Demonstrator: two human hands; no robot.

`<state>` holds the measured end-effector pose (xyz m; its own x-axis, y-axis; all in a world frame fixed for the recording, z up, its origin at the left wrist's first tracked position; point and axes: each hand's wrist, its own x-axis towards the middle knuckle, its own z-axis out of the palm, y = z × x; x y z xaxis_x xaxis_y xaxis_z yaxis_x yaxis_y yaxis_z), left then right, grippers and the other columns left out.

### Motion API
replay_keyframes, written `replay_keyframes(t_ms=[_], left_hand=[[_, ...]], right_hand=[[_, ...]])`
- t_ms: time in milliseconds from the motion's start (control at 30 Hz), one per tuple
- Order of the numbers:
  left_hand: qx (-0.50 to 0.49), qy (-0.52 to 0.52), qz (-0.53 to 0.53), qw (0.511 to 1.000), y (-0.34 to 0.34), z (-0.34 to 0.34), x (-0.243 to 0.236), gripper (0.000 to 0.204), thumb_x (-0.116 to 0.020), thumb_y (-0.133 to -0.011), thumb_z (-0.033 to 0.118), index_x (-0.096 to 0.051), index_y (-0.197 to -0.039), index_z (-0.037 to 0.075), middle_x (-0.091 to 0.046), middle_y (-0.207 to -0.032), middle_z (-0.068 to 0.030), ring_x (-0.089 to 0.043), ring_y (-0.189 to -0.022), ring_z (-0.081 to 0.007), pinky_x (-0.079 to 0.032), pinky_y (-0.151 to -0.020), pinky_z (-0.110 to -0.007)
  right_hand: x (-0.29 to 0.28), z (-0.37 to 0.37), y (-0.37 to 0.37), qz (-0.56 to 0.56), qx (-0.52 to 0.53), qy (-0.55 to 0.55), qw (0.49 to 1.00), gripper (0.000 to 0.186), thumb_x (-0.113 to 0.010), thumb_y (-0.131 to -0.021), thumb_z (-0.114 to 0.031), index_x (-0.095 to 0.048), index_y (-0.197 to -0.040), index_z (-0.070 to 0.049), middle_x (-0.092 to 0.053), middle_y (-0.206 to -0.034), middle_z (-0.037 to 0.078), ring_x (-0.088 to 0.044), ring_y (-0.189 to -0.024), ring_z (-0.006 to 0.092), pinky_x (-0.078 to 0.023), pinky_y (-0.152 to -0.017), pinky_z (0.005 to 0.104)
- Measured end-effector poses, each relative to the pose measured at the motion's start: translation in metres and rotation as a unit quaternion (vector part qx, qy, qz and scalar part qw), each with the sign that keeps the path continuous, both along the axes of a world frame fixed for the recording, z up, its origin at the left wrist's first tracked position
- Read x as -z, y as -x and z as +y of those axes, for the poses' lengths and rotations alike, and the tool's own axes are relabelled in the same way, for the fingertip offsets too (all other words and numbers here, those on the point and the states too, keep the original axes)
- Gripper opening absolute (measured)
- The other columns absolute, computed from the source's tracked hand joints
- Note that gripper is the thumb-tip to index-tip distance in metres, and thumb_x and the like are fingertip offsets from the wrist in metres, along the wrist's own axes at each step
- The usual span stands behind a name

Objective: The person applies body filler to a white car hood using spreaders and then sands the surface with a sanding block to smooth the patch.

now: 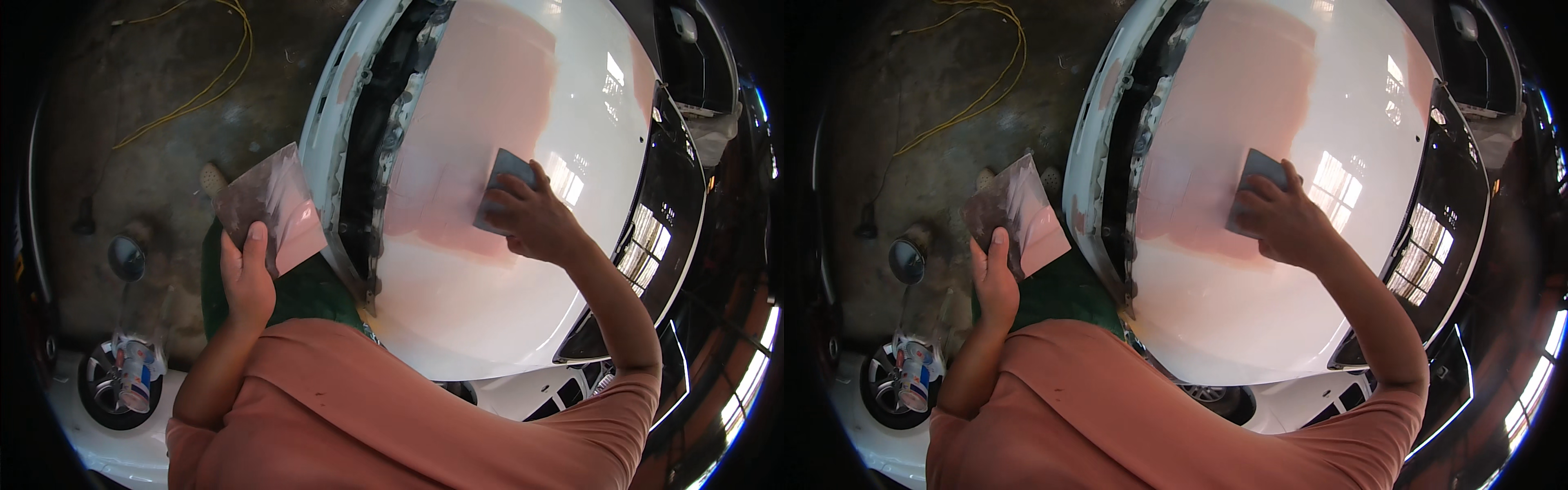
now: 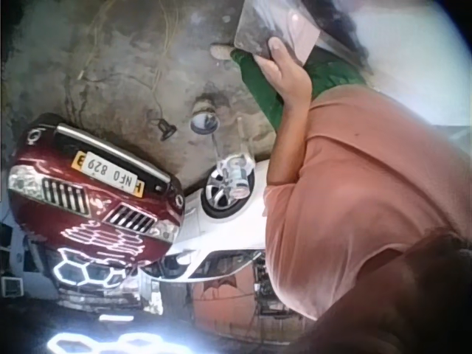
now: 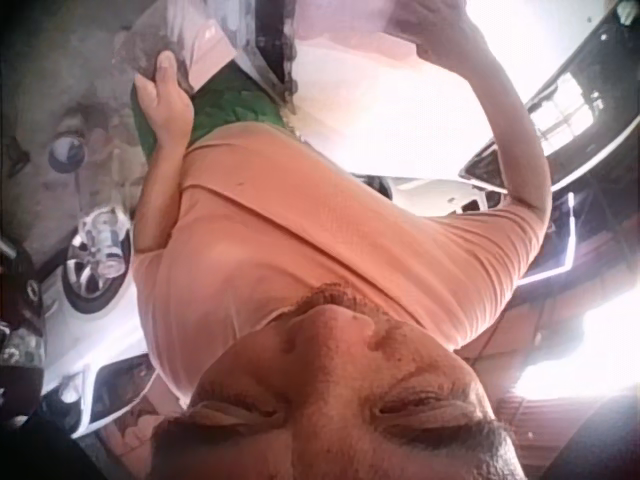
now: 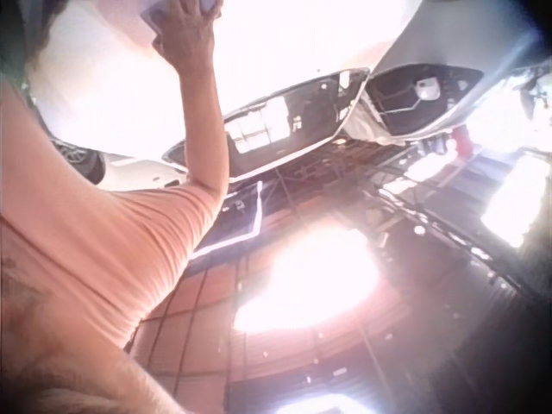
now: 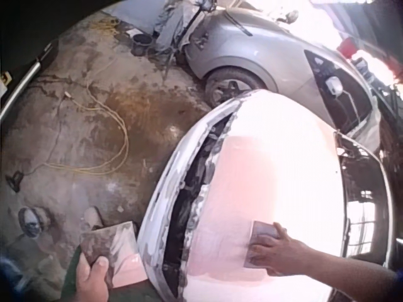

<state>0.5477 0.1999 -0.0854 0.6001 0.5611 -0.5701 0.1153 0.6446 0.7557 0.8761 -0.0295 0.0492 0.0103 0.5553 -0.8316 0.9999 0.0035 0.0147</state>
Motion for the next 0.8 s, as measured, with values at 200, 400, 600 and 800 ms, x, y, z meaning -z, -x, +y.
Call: replay_keyframes(t_ms=[200,400,600,800], left_hand=[[0.011,-0.033,-0.021,0.999,-0.012,-0.005,-0.008,0.043,-0.052,-0.109,0.023,-0.047,-0.139,-0.007,-0.058,-0.131,-0.0109,-0.055,-0.117,-0.0163,-0.043,-0.103,-0.030],[0.038,-0.011,-0.035,0.999,-0.009,0.000,0.000,0.051,-0.053,-0.109,0.019,-0.037,-0.150,-0.006,-0.051,-0.144,-0.0135,-0.050,-0.129,-0.0196,-0.038,-0.111,-0.033],[0.078,-0.013,-0.049,0.996,-0.024,-0.006,-0.007,0.050,-0.052,-0.108,0.018,-0.037,-0.150,-0.005,-0.050,-0.145,-0.0127,-0.049,-0.131,-0.0198,-0.036,-0.113,-0.033],[0.094,-0.022,-0.028,0.995,-0.021,-0.004,-0.004,0.049,-0.052,-0.109,0.018,-0.038,-0.150,-0.005,-0.051,-0.145,-0.0124,-0.049,-0.129,-0.0192,-0.036,-0.112,-0.032]], right_hand=[[0.022,-0.012,0.011,0.030,0.005,-0.086,0.996,0.043,-0.082,-0.077,-0.029,-0.072,-0.119,-0.034,-0.052,-0.136,-0.005,-0.038,-0.142,0.0201,-0.028,-0.122,0.0639],[-0.013,-0.059,0.003,-0.012,0.080,-0.013,0.997,0.046,-0.085,-0.073,-0.026,-0.074,-0.116,-0.033,-0.049,-0.143,-0.003,-0.038,-0.144,0.0230,-0.023,-0.124,0.0650],[0.017,-0.054,0.007,0.009,0.051,-0.137,0.989,0.044,-0.083,-0.075,-0.028,-0.072,-0.118,-0.032,-0.051,-0.139,-0.006,-0.039,-0.142,0.0190,-0.027,-0.123,0.0627],[-0.021,-0.082,-0.002,-0.016,0.076,-0.054,0.996,0.044,-0.083,-0.074,-0.028,-0.072,-0.117,-0.031,-0.049,-0.141,-0.005,-0.038,-0.143,0.0201,-0.029,-0.122,0.0631]])
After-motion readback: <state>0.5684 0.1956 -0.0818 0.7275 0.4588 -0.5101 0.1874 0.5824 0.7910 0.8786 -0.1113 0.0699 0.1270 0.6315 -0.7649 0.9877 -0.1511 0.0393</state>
